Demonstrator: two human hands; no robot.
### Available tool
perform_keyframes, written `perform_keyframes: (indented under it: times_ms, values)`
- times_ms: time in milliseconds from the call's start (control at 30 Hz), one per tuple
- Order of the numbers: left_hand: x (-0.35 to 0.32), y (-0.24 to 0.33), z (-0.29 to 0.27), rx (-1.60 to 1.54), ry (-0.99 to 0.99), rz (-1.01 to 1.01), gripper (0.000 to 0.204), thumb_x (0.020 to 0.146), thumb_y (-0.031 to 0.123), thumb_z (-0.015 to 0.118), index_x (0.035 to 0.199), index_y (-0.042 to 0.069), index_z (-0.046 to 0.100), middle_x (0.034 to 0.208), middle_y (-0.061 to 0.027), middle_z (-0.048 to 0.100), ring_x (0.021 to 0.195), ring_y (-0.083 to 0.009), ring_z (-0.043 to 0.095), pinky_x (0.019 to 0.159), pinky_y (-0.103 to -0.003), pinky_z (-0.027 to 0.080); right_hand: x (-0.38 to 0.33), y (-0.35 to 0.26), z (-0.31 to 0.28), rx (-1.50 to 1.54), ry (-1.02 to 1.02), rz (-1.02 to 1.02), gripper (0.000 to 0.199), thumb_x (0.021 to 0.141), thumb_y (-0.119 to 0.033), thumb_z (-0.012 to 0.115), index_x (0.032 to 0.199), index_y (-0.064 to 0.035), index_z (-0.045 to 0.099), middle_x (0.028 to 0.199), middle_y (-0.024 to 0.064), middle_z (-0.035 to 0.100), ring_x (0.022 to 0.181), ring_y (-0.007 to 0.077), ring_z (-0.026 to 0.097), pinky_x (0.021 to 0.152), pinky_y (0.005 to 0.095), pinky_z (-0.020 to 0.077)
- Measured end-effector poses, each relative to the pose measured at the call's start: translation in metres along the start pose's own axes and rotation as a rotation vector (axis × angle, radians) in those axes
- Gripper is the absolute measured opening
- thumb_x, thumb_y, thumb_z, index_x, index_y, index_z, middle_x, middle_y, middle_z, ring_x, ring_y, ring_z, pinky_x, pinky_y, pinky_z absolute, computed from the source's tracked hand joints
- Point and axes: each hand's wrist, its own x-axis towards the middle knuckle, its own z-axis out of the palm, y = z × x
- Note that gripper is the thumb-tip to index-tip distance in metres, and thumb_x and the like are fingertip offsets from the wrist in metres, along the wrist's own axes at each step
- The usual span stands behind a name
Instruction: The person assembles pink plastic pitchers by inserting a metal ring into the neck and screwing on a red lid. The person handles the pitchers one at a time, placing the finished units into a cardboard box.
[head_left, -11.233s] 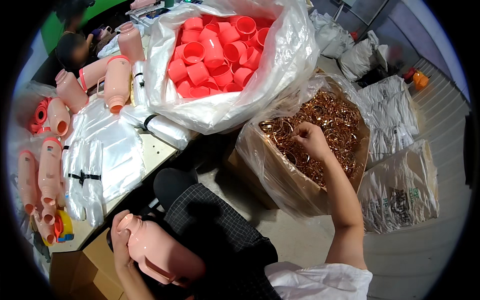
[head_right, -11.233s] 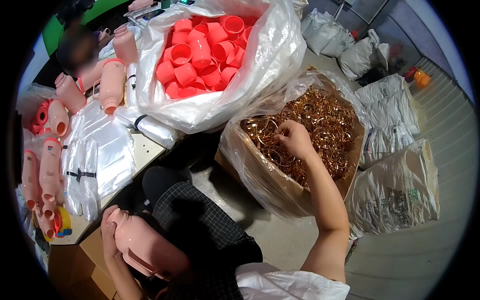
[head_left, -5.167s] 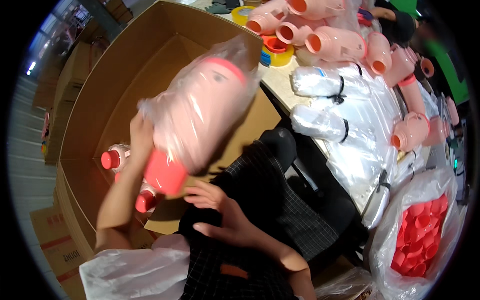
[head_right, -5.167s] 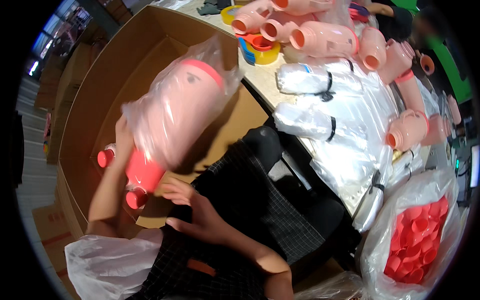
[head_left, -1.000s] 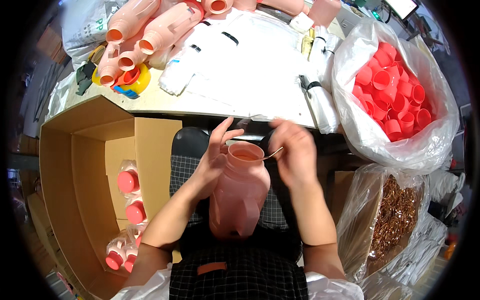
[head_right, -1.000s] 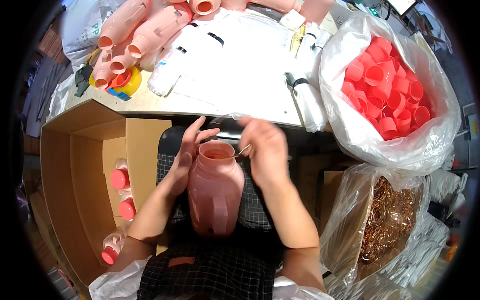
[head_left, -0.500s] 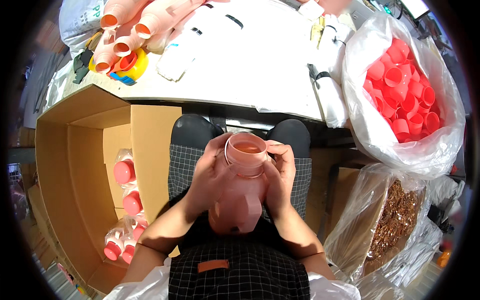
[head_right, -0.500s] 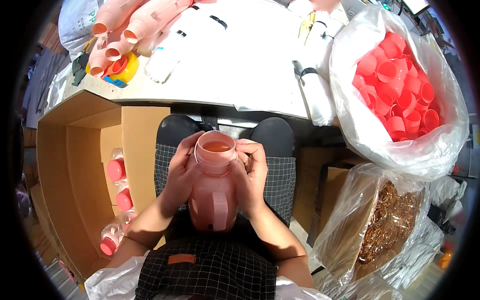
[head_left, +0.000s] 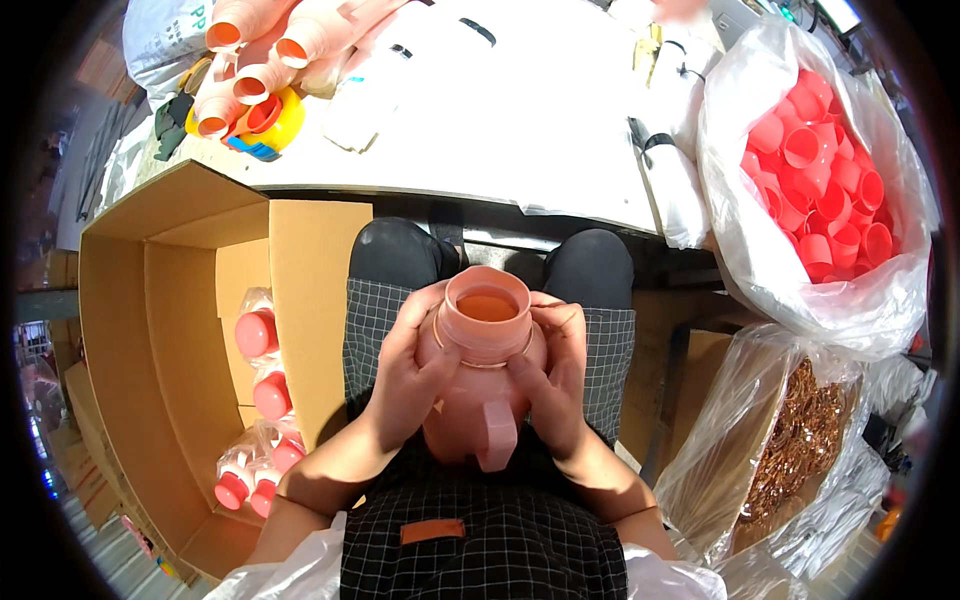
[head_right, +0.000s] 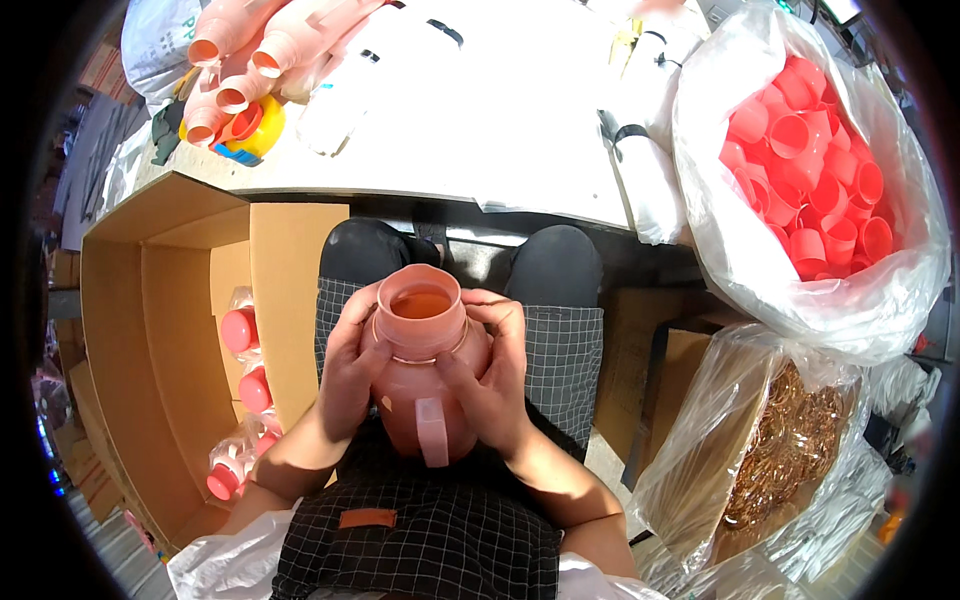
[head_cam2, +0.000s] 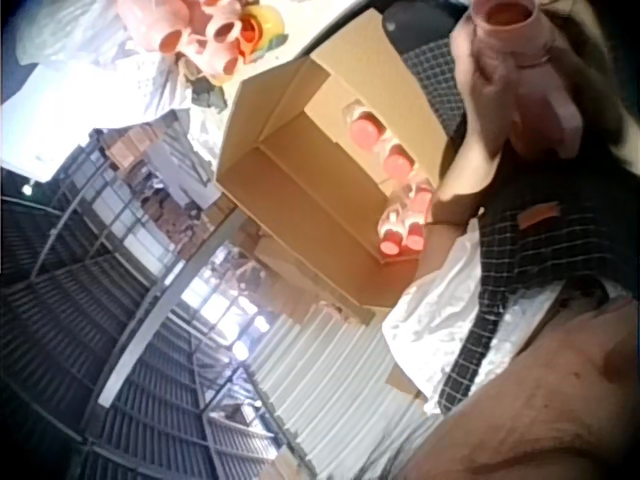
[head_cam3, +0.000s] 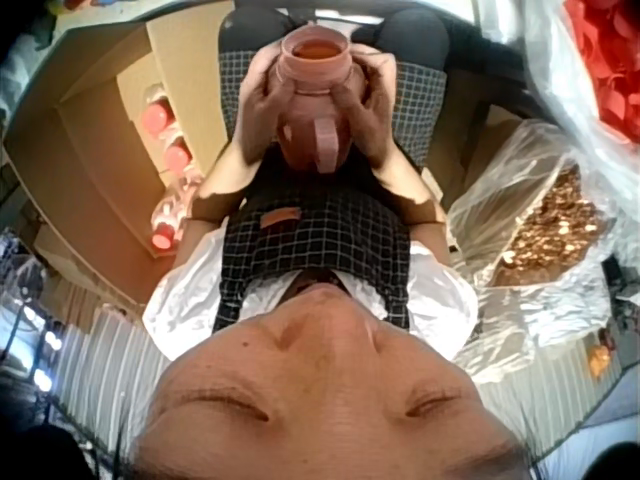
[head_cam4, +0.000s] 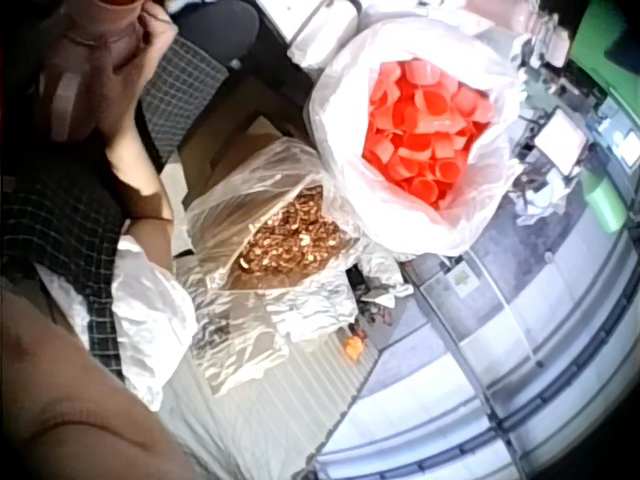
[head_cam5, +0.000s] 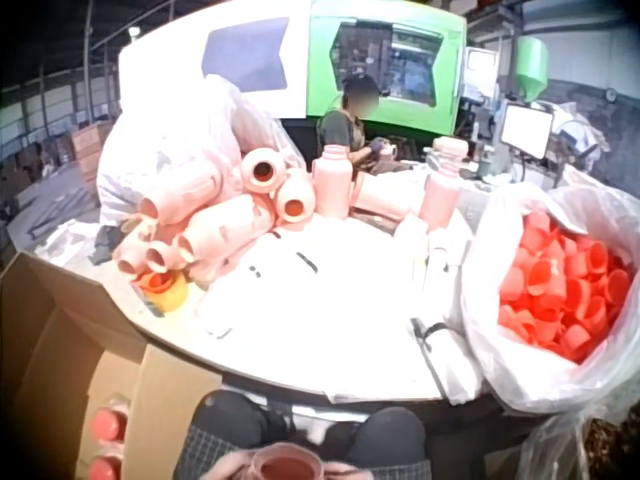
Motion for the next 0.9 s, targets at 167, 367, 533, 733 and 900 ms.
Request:
perform_keyframes:
  times_ms: [167, 367, 533, 733, 900]
  values:
    - [-0.006, 0.002, 0.003, -0.191, 0.026, -0.027, 0.044, 0.098, 0.003, 0.047, 0.142, -0.003, 0.046, 0.139, -0.0137, 0.055, 0.129, -0.0197, 0.054, 0.111, -0.033, 0.04, 0.008, -0.011, 0.009, 0.242, 0.053, 0.28, 0.021, 0.098, -0.004, 0.051, 0.118, -0.0034, 0.044, 0.12, 0.0101, 0.052, 0.107, 0.0149, 0.055, 0.096, 0.0306, 0.0478]
    - [0.01, -0.013, -0.025, -0.279, -0.095, -0.101, 0.04, 0.094, 0.005, 0.046, 0.132, -0.003, 0.057, 0.13, -0.0102, 0.061, 0.118, -0.0186, 0.058, 0.104, -0.031, 0.044, 0.035, 0.017, -0.017, 0.546, -0.114, 0.464, 0.017, 0.09, 0.003, 0.048, 0.103, -0.0066, 0.052, 0.104, 0.003, 0.056, 0.094, 0.0084, 0.054, 0.077, 0.0206, 0.0447]
    - [0.035, -0.023, -0.031, -0.397, -0.14, -0.328, 0.035, 0.092, 0.008, 0.053, 0.125, -0.001, 0.062, 0.121, -0.0085, 0.064, 0.11, -0.0184, 0.06, 0.099, -0.031, 0.046, 0.058, 0.012, -0.014, 0.591, -0.208, 0.663, 0.017, 0.091, -0.003, 0.057, 0.107, -0.0047, 0.058, 0.1, 0.0041, 0.063, 0.087, 0.0118, 0.061, 0.077, 0.0241, 0.0492]
    - [0.062, -0.051, -0.022, -0.42, -0.083, -0.263, 0.029, 0.1, 0.013, 0.052, 0.124, -0.001, 0.058, 0.118, -0.0132, 0.066, 0.107, -0.0227, 0.067, 0.094, -0.035, 0.055, 0.067, -0.032, -0.018, -0.226, -0.373, -0.013, 0.058, 0.079, -0.018, 0.084, 0.13, -0.0058, 0.058, 0.128, 0.0105, 0.061, 0.123, 0.0214, 0.058, 0.104, 0.0349, 0.0477]
    - [0.046, -0.051, -0.012, -0.04, 0.426, -0.084, 0.031, 0.104, 0.025, 0.049, 0.125, 0.006, 0.061, 0.106, -0.0043, 0.062, 0.098, -0.0127, 0.059, 0.086, -0.029, 0.048, 0.055, -0.085, -0.046, -0.242, -0.015, -0.426, 0.07, 0.067, -0.013, 0.093, 0.127, -0.0025, 0.056, 0.124, 0.0155, 0.061, 0.115, 0.0214, 0.061, 0.099, 0.0374, 0.0505]
